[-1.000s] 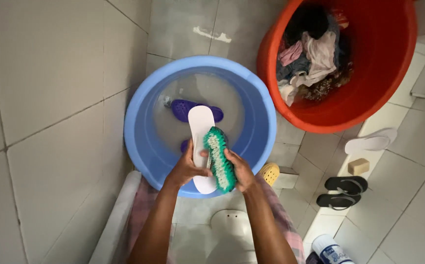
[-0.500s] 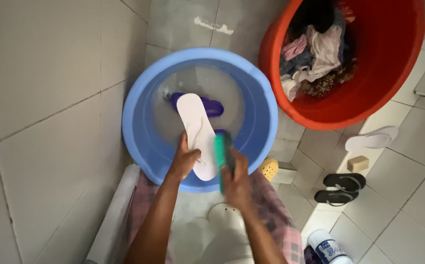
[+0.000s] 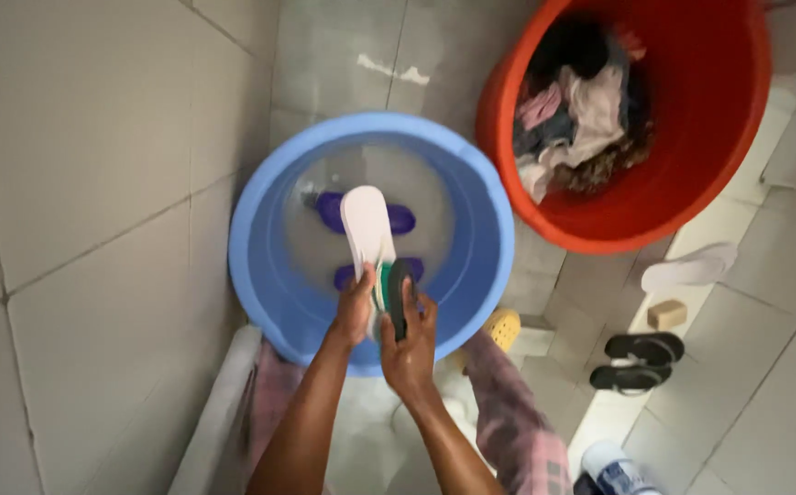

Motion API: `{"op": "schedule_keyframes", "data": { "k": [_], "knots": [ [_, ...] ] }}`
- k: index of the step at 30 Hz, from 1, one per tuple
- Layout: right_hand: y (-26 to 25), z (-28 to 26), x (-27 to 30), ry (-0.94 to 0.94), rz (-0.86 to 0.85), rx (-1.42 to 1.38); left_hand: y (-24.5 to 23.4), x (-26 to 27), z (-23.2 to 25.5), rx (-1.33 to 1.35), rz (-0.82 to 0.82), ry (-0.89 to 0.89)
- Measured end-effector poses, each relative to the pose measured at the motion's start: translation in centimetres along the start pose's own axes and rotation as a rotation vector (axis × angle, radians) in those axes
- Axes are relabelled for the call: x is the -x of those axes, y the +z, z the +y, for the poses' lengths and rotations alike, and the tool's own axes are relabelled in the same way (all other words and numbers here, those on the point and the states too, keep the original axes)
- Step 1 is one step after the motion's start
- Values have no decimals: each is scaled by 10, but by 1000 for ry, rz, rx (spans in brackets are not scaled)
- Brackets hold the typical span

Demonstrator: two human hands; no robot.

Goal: Manually scrubbing flip-flops and slippers with a brush in a bucket of soapy water.

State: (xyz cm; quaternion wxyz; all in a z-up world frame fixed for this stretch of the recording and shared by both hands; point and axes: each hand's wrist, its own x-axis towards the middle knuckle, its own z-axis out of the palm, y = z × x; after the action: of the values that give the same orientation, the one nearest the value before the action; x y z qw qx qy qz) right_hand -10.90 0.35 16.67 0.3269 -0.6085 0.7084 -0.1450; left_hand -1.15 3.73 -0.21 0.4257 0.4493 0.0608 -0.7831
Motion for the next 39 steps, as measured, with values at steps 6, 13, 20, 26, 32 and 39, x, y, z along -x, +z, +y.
{"op": "schedule_keyframes", "data": {
  "k": [6, 13, 20, 26, 32, 39],
  "knots": [
    [6, -18, -30, -73, 74, -80, 21, 4, 31, -296, 149, 182],
    [1, -34, -65, -43, 102, -134, -11, -26, -26, -49, 237, 95],
    [21, 4, -69, -356, 57, 384, -6, -35, -7, -107, 189, 100],
    [30, 25, -30, -255, 82, -120, -24, -41, 3, -116, 27, 133],
    [10, -26, -58, -25, 119, -161, -3, -10, 16, -261, 50, 24],
    [18, -13, -89, -10, 65, 49, 12, -15, 22, -506, 154, 156]
  ]
}}
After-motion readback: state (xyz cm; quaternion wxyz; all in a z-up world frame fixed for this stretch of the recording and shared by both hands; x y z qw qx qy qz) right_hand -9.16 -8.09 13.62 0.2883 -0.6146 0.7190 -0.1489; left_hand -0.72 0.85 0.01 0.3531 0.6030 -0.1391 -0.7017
